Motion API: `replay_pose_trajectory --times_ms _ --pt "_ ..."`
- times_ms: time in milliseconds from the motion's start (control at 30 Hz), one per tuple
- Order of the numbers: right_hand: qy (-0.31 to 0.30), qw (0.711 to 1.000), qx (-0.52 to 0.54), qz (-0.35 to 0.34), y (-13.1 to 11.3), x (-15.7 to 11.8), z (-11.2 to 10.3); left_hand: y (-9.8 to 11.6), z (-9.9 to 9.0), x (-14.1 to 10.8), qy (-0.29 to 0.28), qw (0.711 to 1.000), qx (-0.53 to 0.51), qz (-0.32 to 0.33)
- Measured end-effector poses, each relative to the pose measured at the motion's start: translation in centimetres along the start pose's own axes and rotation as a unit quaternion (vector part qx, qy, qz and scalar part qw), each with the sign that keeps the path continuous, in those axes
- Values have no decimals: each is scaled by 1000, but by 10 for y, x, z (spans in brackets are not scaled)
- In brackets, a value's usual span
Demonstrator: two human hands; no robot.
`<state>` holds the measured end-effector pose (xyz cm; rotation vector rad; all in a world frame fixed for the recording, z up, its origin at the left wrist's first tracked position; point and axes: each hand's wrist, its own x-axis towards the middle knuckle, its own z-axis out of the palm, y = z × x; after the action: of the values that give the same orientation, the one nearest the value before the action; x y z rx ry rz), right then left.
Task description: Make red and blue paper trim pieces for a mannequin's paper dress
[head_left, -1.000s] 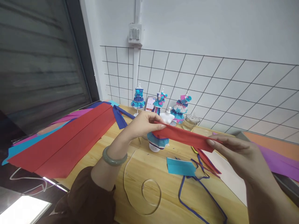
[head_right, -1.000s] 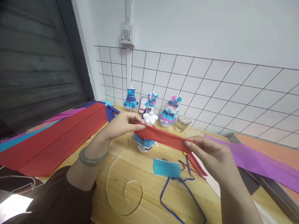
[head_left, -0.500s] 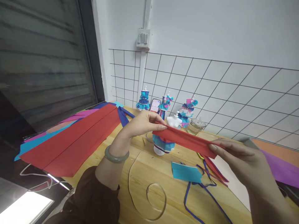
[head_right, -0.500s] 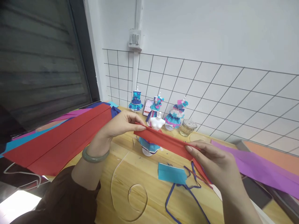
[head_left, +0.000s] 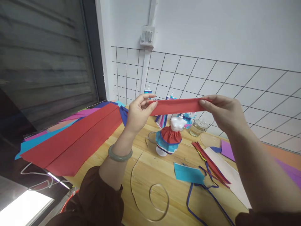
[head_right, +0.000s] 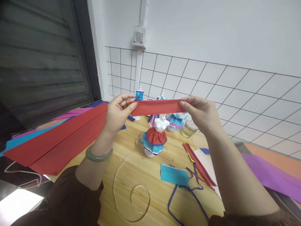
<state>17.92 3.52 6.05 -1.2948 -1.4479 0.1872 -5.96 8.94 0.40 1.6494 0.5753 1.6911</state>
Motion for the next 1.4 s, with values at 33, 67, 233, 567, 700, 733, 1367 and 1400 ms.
replay_pose_trajectory --times_ms 33,67,233,567,700,733,1367,1400 --pt "-15 1000 27 1 6 6 3 -1 0 0 5 1000 8 2" --pt "-27 998 48 2 12 11 7 -3 0 1 10 1000 18 2" --pt "-54 995 83 24 45 23 19 -21 -2 4 18 998 55 -15" --pt "-90 980 138 114 97 9 32 -49 -1 7 -23 992 23 -122" --pt "-83 976 139 143 108 -5 28 -53 3 5 -43 990 6 -133" --pt "-80 975 138 151 111 -9 26 -54 5 4 -48 989 2 -139" --pt "21 968 201 149 102 -63 19 -53 32 -7 -78 984 1 -162" --pt "28 971 195 139 100 -63 19 -53 32 -7 -75 985 7 -155"
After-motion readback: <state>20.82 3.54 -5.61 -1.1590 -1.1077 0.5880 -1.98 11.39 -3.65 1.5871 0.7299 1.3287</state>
